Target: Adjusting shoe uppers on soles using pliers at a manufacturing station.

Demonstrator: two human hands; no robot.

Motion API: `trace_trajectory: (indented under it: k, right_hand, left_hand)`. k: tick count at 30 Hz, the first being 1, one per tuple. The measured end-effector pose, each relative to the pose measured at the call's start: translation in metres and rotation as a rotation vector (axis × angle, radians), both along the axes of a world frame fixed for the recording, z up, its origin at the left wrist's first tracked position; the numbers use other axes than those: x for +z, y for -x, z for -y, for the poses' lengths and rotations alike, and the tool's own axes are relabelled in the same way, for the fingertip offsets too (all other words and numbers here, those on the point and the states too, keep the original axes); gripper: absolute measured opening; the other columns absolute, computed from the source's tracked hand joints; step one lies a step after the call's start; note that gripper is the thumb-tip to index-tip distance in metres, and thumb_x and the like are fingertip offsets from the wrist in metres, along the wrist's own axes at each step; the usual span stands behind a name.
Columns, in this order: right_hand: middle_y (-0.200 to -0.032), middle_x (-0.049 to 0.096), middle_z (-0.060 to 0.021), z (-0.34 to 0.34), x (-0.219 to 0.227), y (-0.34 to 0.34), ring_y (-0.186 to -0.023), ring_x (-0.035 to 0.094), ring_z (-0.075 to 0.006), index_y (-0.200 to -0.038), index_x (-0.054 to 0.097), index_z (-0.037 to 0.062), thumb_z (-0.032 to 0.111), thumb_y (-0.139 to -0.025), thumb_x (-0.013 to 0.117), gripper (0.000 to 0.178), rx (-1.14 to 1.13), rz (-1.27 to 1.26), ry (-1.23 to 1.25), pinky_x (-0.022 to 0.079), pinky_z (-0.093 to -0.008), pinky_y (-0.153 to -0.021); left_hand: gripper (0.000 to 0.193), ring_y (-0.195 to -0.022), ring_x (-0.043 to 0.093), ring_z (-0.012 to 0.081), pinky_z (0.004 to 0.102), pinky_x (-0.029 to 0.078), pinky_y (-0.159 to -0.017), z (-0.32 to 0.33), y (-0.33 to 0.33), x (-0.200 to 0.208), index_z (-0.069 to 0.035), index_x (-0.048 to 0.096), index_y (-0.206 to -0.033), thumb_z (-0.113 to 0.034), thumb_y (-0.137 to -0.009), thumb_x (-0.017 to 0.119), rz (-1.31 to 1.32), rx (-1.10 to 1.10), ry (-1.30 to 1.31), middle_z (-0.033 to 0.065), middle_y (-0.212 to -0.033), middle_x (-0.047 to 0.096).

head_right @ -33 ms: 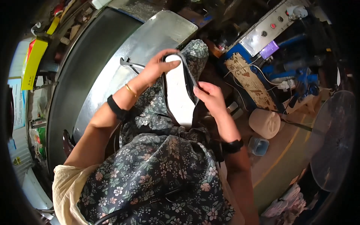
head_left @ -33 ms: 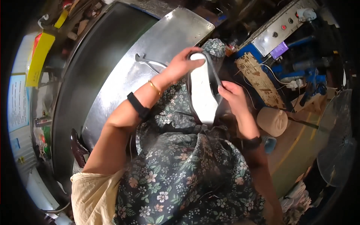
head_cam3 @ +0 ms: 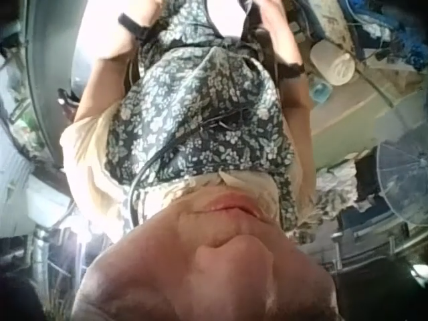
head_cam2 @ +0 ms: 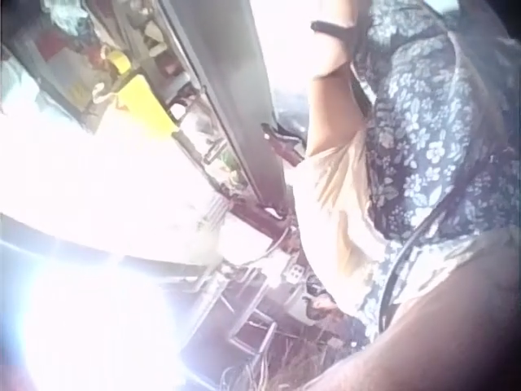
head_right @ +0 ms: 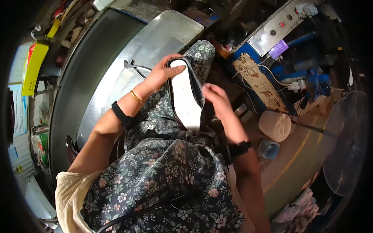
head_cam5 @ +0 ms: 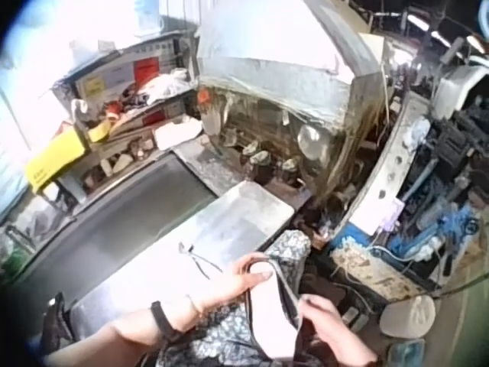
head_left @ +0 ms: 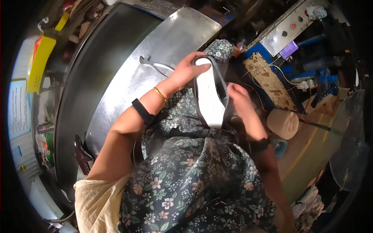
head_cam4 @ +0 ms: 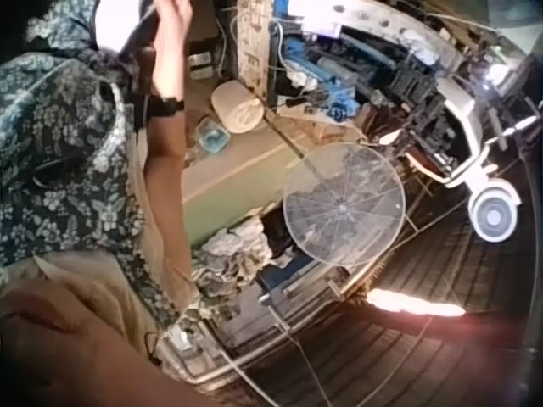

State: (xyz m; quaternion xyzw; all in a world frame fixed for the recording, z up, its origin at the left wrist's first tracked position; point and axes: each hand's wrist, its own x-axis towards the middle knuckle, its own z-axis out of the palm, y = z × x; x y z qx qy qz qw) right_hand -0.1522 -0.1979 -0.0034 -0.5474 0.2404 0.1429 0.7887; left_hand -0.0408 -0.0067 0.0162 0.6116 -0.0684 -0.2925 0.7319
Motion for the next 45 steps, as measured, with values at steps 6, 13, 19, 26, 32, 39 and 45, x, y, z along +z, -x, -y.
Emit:
trace_trajectory:
  k: [6, 13, 19, 26, 32, 39, 45]
  right_hand:
    - [-0.103, 0.067, -0.0199, -0.028, -0.028, -0.010, -0.101, 0.063, -0.0295, -0.118, 0.061, -0.0039, 0.053, -0.101, 0.027, 0.069, 0.350, -0.085, 0.446, 0.047, -0.0364, -0.089]
    - [-0.060, 0.061, -0.0130, -0.031, -0.020, -0.028, -0.049, 0.062, -0.0299, -0.070, 0.057, 0.0031, 0.020, -0.092, 0.050, 0.028, 0.453, 0.638, 1.690, 0.050, -0.0398, -0.045]
    - [-0.069, 0.065, -0.0184, -0.036, -0.021, -0.033, -0.061, 0.066, -0.0318, -0.085, 0.061, -0.0012, 0.025, -0.094, 0.052, 0.029, 0.325, 0.582, 1.764, 0.054, -0.0388, -0.055]
    - [-0.131, 0.053, -0.0150, -0.020, -0.012, 0.026, -0.123, 0.050, -0.0197, -0.145, 0.030, -0.0038, 0.030, -0.103, 0.044, 0.056, 0.394, 0.143, 0.617, 0.037, -0.0304, -0.103]
    - [-0.128, 0.055, -0.0195, -0.042, -0.012, 0.005, -0.116, 0.053, -0.0195, -0.146, 0.029, -0.0006, 0.029, -0.100, 0.050, 0.058, 0.056, 0.280, 0.202, 0.040, -0.0298, -0.099]
    - [-0.145, 0.030, -0.0352, -0.070, -0.009, -0.021, -0.132, 0.038, -0.0435, -0.147, 0.014, -0.0067, 0.037, -0.099, 0.046, 0.073, 0.258, 0.320, 0.852, 0.034, -0.0405, -0.108]
    - [-0.143, 0.038, -0.0291, -0.082, -0.032, -0.022, -0.134, 0.039, -0.0362, -0.148, 0.016, -0.0043, 0.036, -0.099, 0.046, 0.070, -0.011, 0.288, 0.273, 0.033, -0.0374, -0.108]
  left_hand:
    - [0.040, -0.090, 0.058, 0.0111, 0.0255, 0.048, -0.081, -0.007, 0.011, -0.040, -0.006, 0.052, -0.124, -0.014, -0.089, 0.069, 0.027, -0.037, 0.065, 0.0018, -0.102, 0.062]
    - [0.040, -0.086, 0.057, 0.0093, 0.0239, 0.048, -0.076, 0.007, -0.010, -0.046, -0.003, 0.051, -0.124, -0.012, -0.089, 0.068, 0.140, -0.067, -0.221, 0.0020, -0.096, 0.062]
    - [0.044, -0.086, 0.058, 0.0113, 0.0250, 0.049, -0.075, 0.015, -0.019, -0.044, 0.000, 0.052, -0.124, -0.016, -0.087, 0.070, 0.117, -0.055, -0.169, 0.0056, -0.100, 0.064]
    - [0.051, -0.091, 0.059, 0.0144, 0.0279, 0.049, -0.078, 0.013, -0.016, -0.037, 0.000, 0.049, -0.129, -0.016, -0.087, 0.071, 0.115, -0.192, -0.356, 0.0099, -0.106, 0.063]
    - [0.058, -0.115, 0.056, 0.0306, 0.0407, 0.040, -0.104, 0.005, -0.001, -0.023, 0.007, 0.055, -0.123, -0.044, -0.098, 0.042, -0.255, 0.237, 0.054, 0.0198, -0.121, 0.061]
    - [0.056, -0.086, 0.067, 0.0366, 0.0460, 0.052, -0.078, 0.000, -0.007, 0.017, -0.003, 0.071, -0.083, -0.033, -0.101, 0.026, 0.772, -0.259, -1.440, 0.0213, -0.086, 0.069]
    - [0.061, -0.090, 0.062, 0.0459, 0.0485, 0.050, -0.081, -0.043, 0.021, 0.022, 0.005, 0.051, -0.111, -0.050, -0.101, 0.027, 0.476, -0.292, -0.961, 0.0303, -0.089, 0.065]
